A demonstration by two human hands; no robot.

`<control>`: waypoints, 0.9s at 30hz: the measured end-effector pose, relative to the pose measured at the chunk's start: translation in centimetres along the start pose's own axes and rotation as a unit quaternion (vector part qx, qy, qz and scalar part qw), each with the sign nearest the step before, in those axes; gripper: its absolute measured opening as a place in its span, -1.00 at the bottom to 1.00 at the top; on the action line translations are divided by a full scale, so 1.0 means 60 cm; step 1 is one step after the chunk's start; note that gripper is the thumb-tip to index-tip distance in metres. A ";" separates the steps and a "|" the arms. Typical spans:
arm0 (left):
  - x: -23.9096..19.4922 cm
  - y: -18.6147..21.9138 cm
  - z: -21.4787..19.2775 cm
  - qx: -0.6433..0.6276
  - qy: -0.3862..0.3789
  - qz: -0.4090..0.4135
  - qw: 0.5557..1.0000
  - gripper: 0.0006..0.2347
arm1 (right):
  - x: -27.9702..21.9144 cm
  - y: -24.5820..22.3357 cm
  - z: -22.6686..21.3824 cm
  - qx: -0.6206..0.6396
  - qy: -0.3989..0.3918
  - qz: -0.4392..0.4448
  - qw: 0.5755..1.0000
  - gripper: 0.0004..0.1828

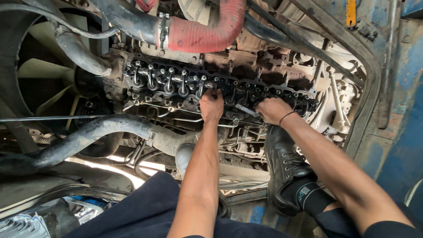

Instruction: The person uses a wrench to tighten bolts on an exposed engine cylinder head. The hands work methodically along the valve train, adjusting fasteners while the engine remains open.

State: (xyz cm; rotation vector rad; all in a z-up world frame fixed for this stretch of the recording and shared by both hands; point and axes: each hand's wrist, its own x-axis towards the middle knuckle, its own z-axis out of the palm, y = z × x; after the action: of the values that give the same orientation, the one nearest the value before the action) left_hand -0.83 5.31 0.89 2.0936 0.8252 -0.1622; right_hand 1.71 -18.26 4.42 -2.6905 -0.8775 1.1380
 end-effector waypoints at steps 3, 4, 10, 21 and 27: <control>-0.001 -0.002 0.001 -0.001 0.003 0.003 1.000 -0.76 | 0.008 -0.019 0.005 0.012 0.033 -0.007 0.999 -0.70; 0.000 -0.002 0.001 -0.004 0.004 0.008 1.000 -0.76 | 0.011 -0.022 0.007 0.017 0.052 -0.011 0.998 -0.71; 0.000 0.000 -0.001 0.012 -0.010 0.004 1.000 -0.76 | 0.020 -0.027 0.016 0.014 0.036 -0.006 0.999 -0.73; -0.001 0.002 -0.002 0.025 -0.015 0.002 1.000 -0.74 | 0.024 -0.034 0.045 0.027 0.064 0.008 0.998 -0.83; 0.004 -0.010 0.008 0.083 -0.094 -0.012 0.992 -0.77 | 0.023 -0.032 0.053 0.018 0.088 0.002 0.996 -0.84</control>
State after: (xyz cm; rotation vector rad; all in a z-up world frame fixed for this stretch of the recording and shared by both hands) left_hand -0.94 5.30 0.08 2.1825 0.7448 -0.4478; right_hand -0.61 -16.33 1.88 -2.7114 -0.8162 0.8914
